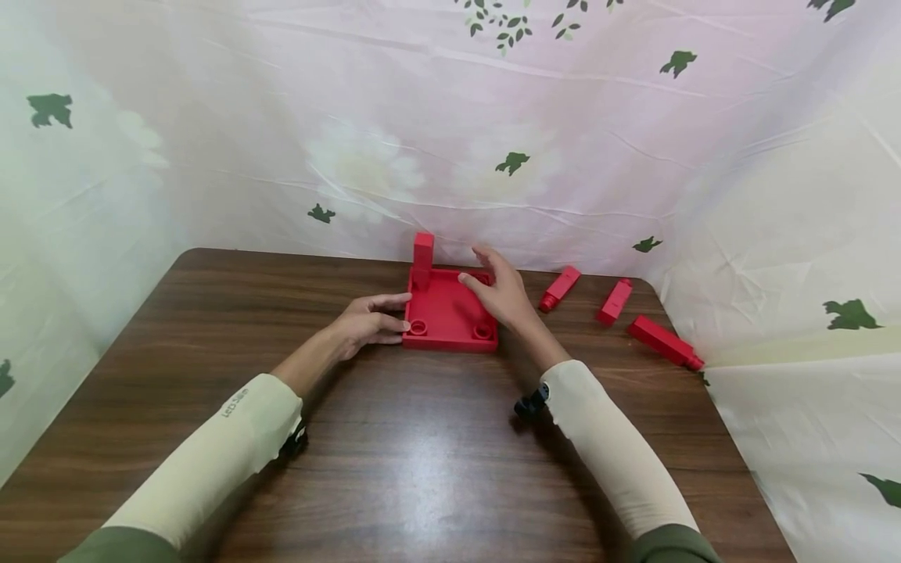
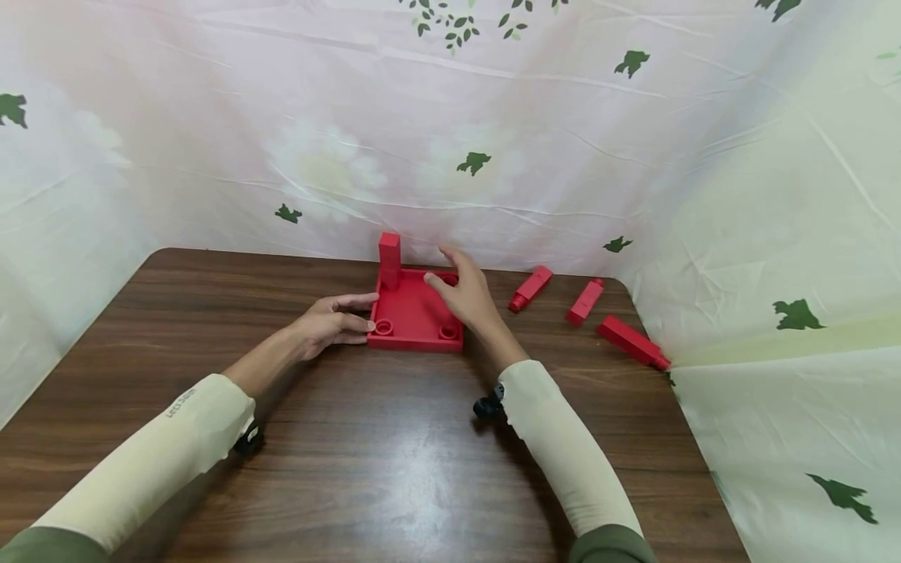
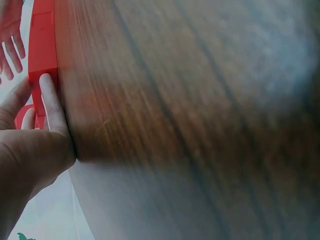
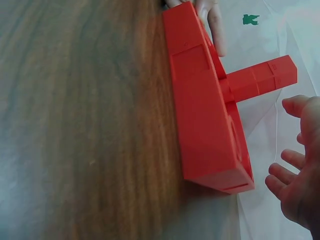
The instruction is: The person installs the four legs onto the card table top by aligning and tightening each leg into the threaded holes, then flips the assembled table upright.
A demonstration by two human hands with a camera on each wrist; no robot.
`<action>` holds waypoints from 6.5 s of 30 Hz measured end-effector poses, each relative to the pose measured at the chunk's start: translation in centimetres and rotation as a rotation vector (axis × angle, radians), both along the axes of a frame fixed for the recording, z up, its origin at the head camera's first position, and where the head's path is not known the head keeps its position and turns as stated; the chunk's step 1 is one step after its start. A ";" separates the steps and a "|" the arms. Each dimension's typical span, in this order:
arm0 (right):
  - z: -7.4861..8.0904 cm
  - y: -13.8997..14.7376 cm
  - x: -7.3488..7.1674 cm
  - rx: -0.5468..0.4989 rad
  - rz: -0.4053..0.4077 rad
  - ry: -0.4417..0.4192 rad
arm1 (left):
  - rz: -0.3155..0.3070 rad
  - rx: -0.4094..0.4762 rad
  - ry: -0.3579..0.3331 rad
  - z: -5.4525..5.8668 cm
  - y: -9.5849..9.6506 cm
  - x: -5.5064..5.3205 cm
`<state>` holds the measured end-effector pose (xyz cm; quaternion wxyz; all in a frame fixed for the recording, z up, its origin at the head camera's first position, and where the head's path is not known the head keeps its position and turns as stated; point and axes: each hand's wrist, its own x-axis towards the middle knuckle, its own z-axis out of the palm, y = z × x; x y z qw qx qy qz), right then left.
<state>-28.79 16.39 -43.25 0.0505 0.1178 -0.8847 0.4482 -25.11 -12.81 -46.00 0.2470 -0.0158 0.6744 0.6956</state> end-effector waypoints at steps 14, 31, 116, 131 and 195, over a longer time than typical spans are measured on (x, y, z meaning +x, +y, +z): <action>-0.5 3.8 1.4 -0.007 -0.046 0.026 | -0.007 -0.006 -0.008 0.3 0.2 -0.2; -1.2 9.8 2.0 0.291 -0.114 -0.055 | 0.009 0.009 -0.008 -0.1 0.2 -0.1; -2.6 14.4 -2.8 0.197 -0.089 -0.165 | 0.037 -0.007 -0.034 -0.1 0.4 -0.2; -1.2 12.0 -1.5 -0.080 -0.180 -0.156 | 0.032 0.001 -0.027 0.0 0.5 -0.1; 0.6 2.6 -3.9 -0.721 -0.127 -0.003 | 0.000 0.016 -0.028 -0.1 0.1 -0.3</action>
